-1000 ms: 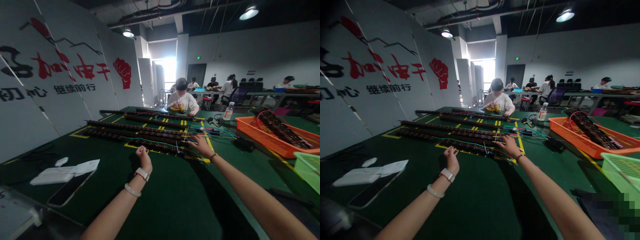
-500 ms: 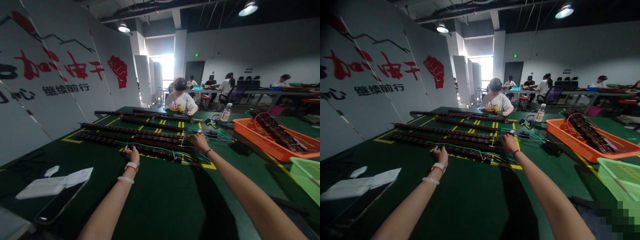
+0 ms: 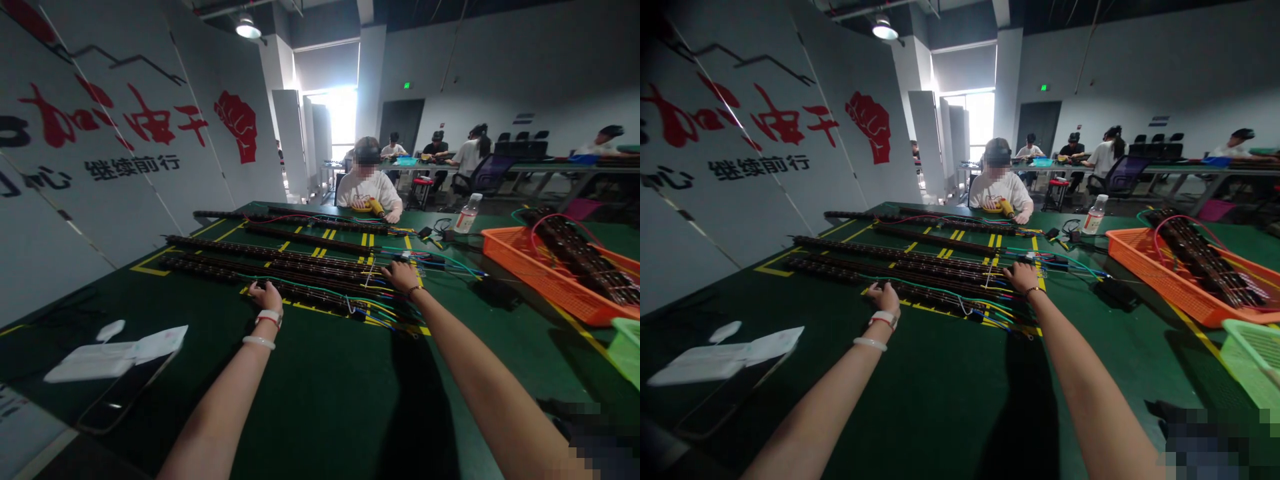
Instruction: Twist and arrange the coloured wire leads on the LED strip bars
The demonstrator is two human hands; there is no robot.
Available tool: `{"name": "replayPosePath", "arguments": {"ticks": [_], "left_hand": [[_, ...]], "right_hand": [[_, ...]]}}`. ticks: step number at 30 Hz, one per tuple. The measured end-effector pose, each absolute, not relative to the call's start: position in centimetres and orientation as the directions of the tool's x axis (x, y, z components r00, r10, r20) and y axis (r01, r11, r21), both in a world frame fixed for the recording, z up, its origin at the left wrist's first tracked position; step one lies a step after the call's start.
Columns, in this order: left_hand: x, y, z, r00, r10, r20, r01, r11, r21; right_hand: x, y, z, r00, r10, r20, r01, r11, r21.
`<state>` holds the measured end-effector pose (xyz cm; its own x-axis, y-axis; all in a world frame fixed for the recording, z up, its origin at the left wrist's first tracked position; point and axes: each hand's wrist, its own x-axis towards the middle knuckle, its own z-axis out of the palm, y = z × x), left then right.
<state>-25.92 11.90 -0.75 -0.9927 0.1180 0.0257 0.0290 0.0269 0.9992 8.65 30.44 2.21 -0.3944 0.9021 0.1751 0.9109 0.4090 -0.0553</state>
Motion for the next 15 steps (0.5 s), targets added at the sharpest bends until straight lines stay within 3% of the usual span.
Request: {"name": "replayPosePath", "arguments": {"ticks": [15], "left_hand": [[-28.3,12.4,0.8,-0.985,0.175,-0.010,0.003,0.078,0.997]], "right_hand": [[9.0,29.2,2.1,-0.368,0.910,0.192,0.916,0.391,-0.095]]}}
